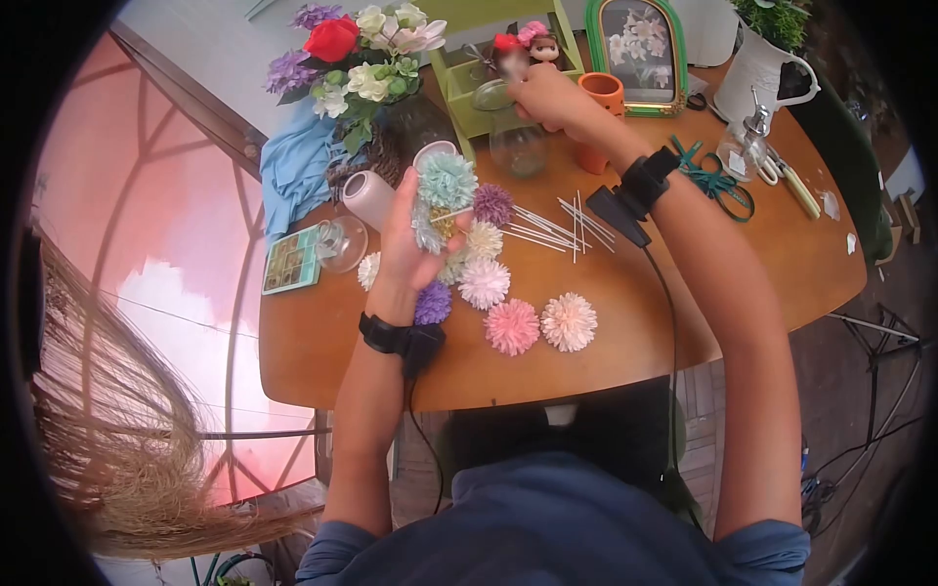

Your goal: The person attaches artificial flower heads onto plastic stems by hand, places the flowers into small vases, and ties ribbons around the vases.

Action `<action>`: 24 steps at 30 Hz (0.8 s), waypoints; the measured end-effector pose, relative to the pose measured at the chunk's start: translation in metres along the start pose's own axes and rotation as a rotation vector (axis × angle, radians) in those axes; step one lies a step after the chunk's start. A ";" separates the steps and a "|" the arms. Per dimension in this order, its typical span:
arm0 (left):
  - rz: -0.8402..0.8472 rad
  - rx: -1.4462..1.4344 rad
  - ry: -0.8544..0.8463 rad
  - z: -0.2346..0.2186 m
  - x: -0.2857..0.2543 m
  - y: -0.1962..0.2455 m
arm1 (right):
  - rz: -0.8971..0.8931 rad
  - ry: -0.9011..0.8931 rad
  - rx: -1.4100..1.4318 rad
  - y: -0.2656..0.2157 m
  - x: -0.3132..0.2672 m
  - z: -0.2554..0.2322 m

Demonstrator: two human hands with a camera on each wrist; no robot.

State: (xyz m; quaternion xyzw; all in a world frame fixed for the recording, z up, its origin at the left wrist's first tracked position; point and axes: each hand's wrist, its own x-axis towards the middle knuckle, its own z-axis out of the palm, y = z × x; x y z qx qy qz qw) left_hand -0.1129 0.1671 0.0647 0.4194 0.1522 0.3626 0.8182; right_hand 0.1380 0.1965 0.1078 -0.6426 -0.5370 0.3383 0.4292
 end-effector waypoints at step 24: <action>-0.073 -0.096 -0.067 -0.001 -0.002 0.000 | -0.260 0.259 -0.159 0.025 -0.005 0.002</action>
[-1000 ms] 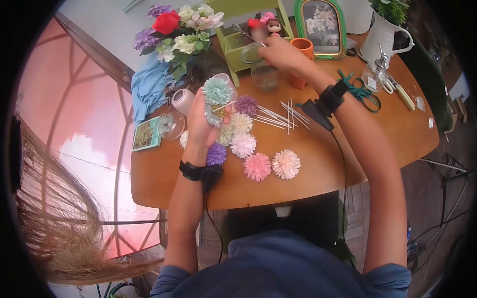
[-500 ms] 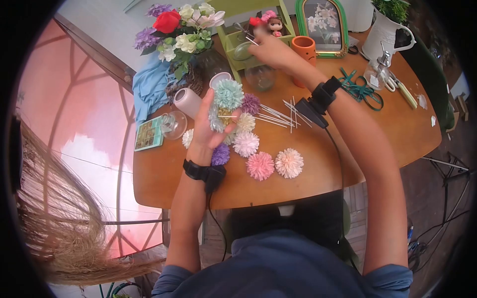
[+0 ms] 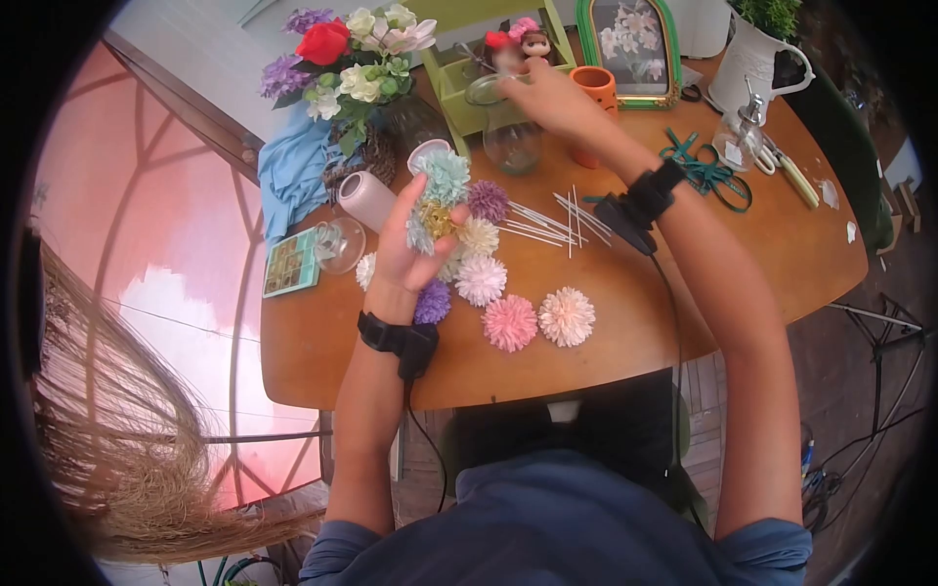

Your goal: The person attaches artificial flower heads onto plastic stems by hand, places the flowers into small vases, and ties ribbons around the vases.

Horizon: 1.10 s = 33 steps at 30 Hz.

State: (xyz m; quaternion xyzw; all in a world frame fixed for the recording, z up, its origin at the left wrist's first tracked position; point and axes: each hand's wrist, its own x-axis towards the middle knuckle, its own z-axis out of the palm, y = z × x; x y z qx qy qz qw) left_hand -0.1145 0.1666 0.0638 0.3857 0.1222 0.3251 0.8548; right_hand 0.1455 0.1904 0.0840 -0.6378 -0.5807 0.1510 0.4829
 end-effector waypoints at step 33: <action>-0.007 0.238 0.124 0.012 0.000 -0.015 | -0.070 -0.399 0.053 -0.055 -0.146 -0.006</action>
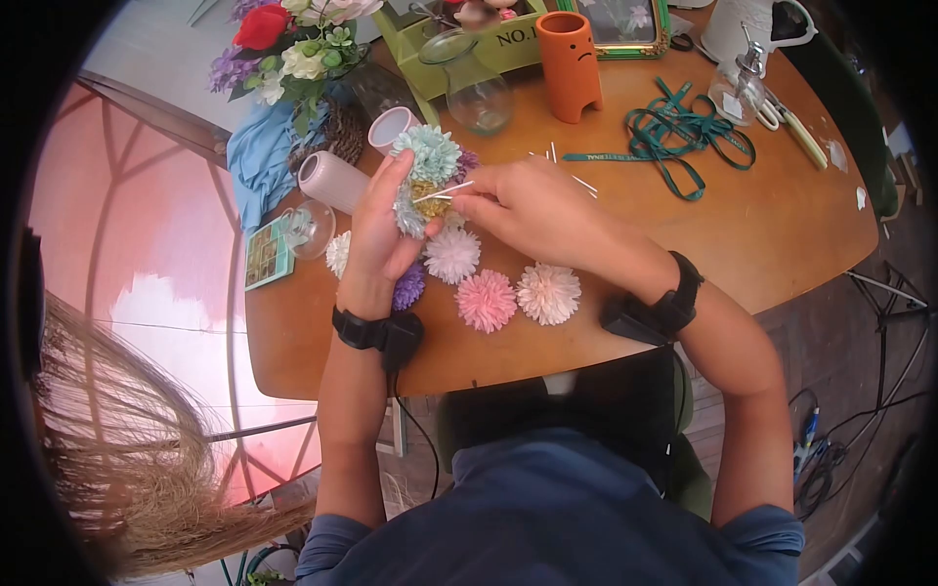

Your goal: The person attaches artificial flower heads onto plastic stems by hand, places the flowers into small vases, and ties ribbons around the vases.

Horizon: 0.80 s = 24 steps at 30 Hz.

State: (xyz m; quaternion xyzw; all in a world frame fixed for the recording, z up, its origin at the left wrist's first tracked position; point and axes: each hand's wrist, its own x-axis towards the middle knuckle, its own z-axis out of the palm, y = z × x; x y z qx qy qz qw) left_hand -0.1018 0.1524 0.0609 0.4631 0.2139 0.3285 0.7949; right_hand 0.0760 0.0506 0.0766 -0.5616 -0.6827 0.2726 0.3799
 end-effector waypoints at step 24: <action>0.593 0.854 0.163 0.002 -0.003 -0.010 | 0.404 -0.362 1.151 0.018 0.005 0.003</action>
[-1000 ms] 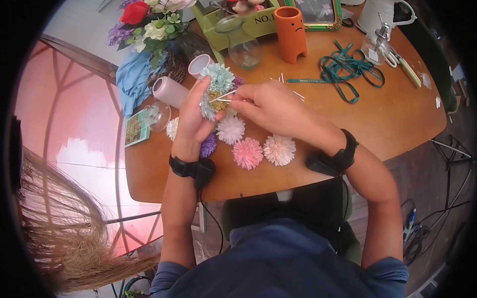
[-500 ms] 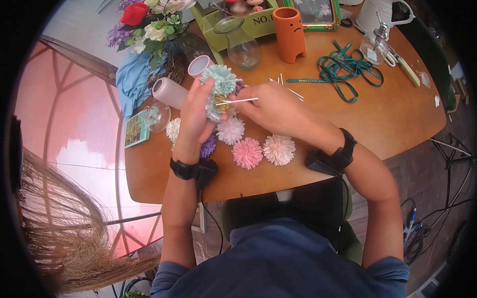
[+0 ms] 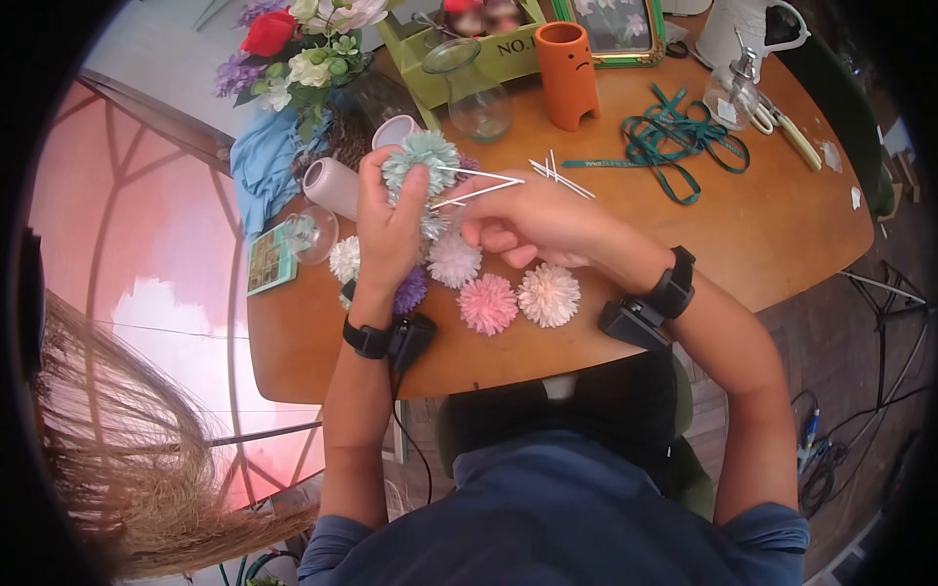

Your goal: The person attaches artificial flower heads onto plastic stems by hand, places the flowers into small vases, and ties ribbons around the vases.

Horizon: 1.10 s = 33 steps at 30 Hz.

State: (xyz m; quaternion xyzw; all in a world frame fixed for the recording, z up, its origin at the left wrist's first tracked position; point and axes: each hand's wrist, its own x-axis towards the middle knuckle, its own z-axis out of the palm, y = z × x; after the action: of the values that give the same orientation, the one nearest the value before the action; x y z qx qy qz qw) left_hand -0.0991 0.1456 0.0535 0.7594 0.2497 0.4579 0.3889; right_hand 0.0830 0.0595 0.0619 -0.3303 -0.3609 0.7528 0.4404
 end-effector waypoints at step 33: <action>0.096 0.038 -0.395 0.005 0.039 0.067 | -0.018 -0.165 -0.072 -0.017 -0.018 -0.006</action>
State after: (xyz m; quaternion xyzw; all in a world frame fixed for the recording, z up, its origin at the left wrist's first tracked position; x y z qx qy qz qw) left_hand -0.0753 0.1343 0.1271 0.8528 0.1406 0.3132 0.3936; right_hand 0.1016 0.0506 0.0761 -0.2794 -0.4260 0.7600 0.4036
